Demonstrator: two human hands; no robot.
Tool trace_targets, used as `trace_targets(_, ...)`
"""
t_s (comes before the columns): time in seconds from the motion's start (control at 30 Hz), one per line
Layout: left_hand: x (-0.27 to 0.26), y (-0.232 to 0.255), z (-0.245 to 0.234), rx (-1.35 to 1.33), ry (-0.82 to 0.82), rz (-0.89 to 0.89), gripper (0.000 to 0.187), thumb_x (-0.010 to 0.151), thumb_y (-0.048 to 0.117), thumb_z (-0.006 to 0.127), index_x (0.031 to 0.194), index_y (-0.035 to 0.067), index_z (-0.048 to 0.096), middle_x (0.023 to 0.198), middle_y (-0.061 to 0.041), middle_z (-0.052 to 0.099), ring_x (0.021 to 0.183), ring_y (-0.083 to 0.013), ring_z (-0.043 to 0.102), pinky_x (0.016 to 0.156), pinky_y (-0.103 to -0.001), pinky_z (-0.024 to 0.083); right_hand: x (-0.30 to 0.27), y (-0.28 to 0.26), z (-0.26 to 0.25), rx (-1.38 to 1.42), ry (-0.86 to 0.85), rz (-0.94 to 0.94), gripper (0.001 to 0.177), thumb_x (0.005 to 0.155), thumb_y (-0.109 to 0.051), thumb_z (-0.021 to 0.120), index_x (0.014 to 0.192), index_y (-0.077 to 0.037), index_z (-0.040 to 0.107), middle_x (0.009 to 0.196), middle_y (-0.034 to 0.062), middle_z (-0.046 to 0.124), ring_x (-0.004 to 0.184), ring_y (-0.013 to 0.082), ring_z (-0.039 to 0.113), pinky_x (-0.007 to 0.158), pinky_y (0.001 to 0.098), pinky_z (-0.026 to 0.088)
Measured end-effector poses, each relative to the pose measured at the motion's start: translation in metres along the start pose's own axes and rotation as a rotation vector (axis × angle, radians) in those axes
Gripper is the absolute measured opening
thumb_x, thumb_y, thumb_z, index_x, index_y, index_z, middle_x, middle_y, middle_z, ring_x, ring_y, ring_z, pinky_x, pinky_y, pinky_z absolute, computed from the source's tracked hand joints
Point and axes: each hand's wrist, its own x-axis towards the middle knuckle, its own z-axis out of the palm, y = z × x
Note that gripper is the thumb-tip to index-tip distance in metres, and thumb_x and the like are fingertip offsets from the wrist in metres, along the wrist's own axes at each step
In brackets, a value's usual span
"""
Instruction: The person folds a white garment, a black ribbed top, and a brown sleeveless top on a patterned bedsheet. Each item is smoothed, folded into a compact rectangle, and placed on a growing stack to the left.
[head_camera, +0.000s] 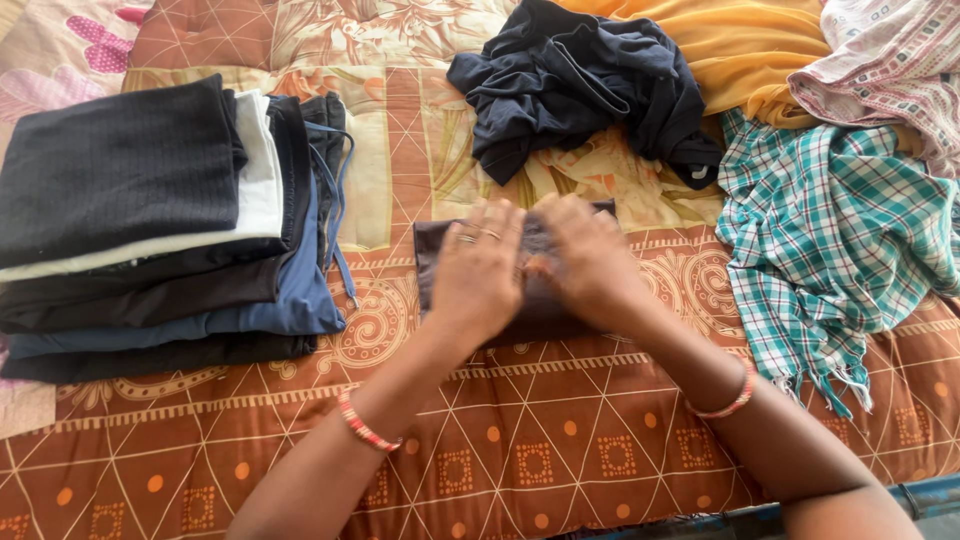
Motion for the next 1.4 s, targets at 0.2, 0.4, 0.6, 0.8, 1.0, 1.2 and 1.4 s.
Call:
trace_targets(0.2,0.002,-0.001,0.025,-0.104,-0.42,-0.139,0.077,0.1,0.056,0.038,0.161,0.011,0.022,0.169,-0.012,0.014,0.156,-0.0315,0.009,0.124,-0.05,0.005,0.0,0.012,0.028,-0.238,-0.285,-0.012,0.087,0.096,-0.071,0.034,0.16,-0.012,0.025,0.17,0.0114,0.013,0.157,0.0309,0.007,0.122,0.0545,0.006)
trace_targets(0.4,-0.004,-0.007,0.01,0.02,-0.458,-0.173,0.091,0.096,0.07,0.033,0.161,0.009,0.019,0.169,-0.015,0.013,0.155,-0.0337,0.008,0.123,-0.049,0.003,-0.003,0.033,0.032,-0.318,-0.274,0.031,0.093,0.092,-0.076,0.038,0.161,-0.016,0.022,0.17,0.0112,0.011,0.156,0.0303,0.007,0.12,0.058,0.005)
trace_targets(0.6,-0.004,-0.019,-0.004,0.029,-0.496,-0.218,0.096,0.094,0.077,0.027,0.161,0.009,0.016,0.169,-0.014,0.01,0.156,-0.0286,0.004,0.123,-0.047,0.002,-0.013,0.061,0.027,-0.281,-0.286,0.133,0.098,0.09,-0.079,0.036,0.163,-0.016,0.016,0.171,0.0103,0.007,0.157,0.0281,0.003,0.121,0.0555,0.006)
trace_targets(0.8,-0.009,-0.045,-0.008,0.038,-0.492,-0.328,0.094,0.092,0.077,0.027,0.161,0.015,0.012,0.17,-0.007,0.008,0.155,-0.0264,-0.001,0.122,-0.049,-0.002,-0.023,0.086,0.029,-0.298,-0.311,0.176,0.1,0.09,-0.082,0.028,0.162,-0.014,0.014,0.171,0.01,0.004,0.156,0.0259,0.001,0.122,0.0525,0.004)
trace_targets(1.0,-0.011,-0.04,-0.031,0.147,-0.359,-0.298,0.087,0.097,0.071,0.027,0.158,0.011,0.017,0.167,-0.01,0.01,0.154,-0.0306,0.002,0.12,-0.056,0.002,-0.028,0.077,0.015,-0.343,-0.17,0.186,0.101,0.09,-0.08,0.032,0.161,-0.01,0.017,0.17,0.0129,0.01,0.157,0.0294,0.005,0.123,0.0513,0.001)
trace_targets(1.2,-0.033,0.016,-0.041,-0.087,-0.389,0.208,0.083,0.093,0.055,0.052,0.155,0.005,0.03,0.167,-0.014,0.022,0.153,-0.0318,0.021,0.118,-0.055,0.018,-0.05,0.022,0.007,-0.285,-0.191,-0.309,0.095,0.092,-0.065,0.053,0.16,-0.005,0.024,0.168,0.0189,0.017,0.156,0.0331,0.01,0.122,0.052,0.005)
trace_targets(1.4,-0.038,0.014,-0.05,-0.022,-0.616,0.144,0.084,0.085,0.034,0.064,0.155,0.008,0.027,0.165,-0.014,0.02,0.152,-0.0293,0.021,0.12,-0.053,0.018,-0.047,0.003,-0.012,-0.273,-0.325,-0.289,0.092,0.087,-0.058,0.06,0.155,-0.007,0.025,0.164,0.0137,0.019,0.151,0.0287,0.013,0.119,0.0501,0.009)
